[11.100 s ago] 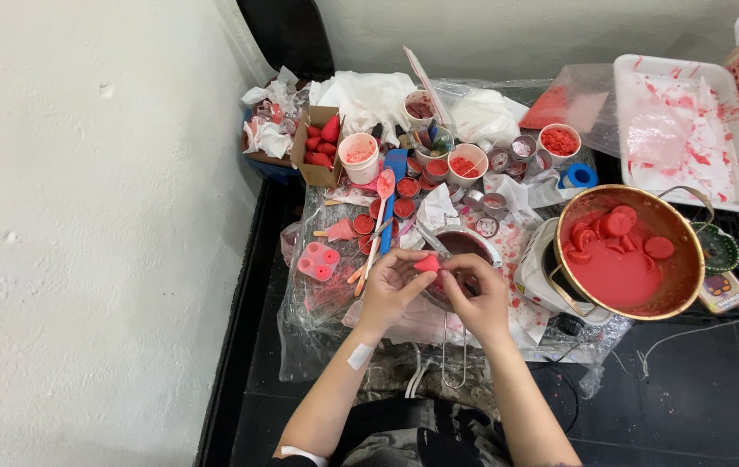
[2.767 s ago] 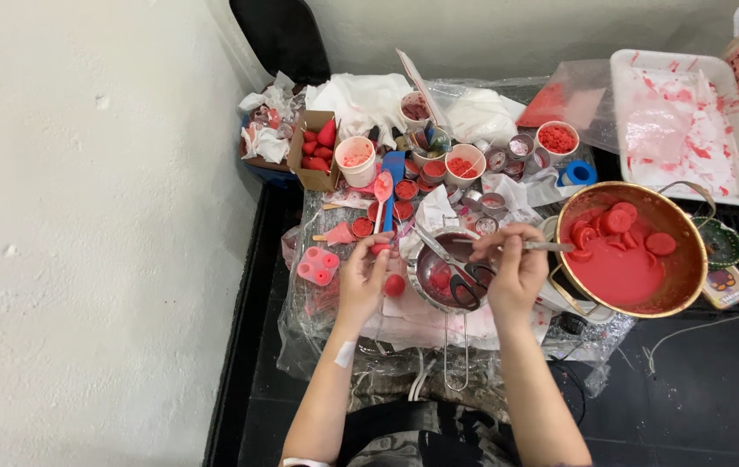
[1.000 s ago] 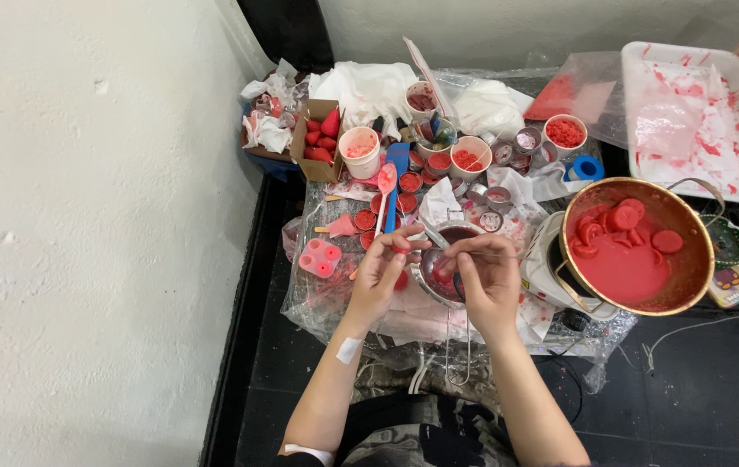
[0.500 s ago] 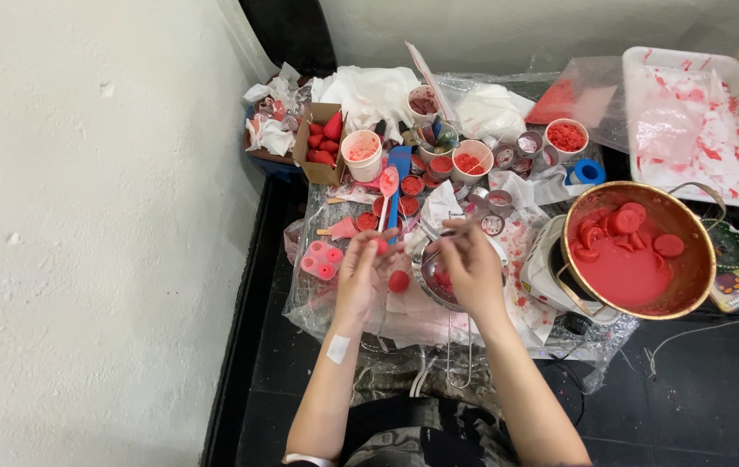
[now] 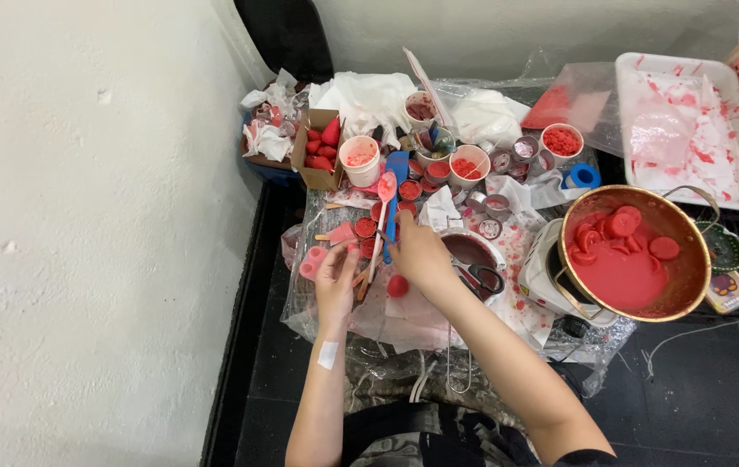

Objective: The recorder is trimming and finishing small red wax candle ornaments using scissors and a picking tool at a workspace filled with craft supplies.

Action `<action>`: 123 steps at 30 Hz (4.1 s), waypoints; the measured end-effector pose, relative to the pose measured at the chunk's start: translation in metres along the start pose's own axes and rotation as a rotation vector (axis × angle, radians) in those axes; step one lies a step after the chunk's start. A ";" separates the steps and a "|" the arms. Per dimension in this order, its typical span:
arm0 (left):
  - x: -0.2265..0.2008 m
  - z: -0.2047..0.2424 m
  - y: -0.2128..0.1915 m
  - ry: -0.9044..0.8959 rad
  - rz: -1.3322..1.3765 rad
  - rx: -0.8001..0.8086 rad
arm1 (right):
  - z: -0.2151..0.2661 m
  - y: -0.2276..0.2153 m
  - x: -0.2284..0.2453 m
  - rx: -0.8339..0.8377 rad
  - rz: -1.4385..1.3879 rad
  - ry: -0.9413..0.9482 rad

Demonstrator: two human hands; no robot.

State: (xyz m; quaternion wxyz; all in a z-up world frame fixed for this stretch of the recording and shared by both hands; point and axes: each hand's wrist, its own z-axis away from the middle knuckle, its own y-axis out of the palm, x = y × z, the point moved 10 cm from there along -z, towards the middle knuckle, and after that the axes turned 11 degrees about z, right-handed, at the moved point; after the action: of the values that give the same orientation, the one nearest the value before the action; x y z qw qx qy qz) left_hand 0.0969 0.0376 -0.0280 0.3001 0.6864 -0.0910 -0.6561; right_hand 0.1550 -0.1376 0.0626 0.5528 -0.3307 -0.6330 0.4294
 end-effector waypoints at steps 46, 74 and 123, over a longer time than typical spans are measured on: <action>-0.031 -0.059 0.007 0.049 0.000 0.003 | -0.117 -0.051 -0.018 0.063 0.303 0.031; -0.037 -0.055 -0.008 -0.007 0.005 -0.034 | -0.190 0.109 0.037 -0.102 0.578 -0.230; 0.023 0.034 0.107 -0.182 0.239 0.357 | 0.085 -0.001 -0.077 -0.228 -1.243 0.161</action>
State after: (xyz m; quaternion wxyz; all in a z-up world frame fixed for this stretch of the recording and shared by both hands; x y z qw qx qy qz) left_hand 0.0963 -0.0704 0.0110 0.2400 0.6508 -0.3128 -0.6488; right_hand 0.0848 -0.2223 0.0296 0.7061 0.0103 -0.7048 -0.0676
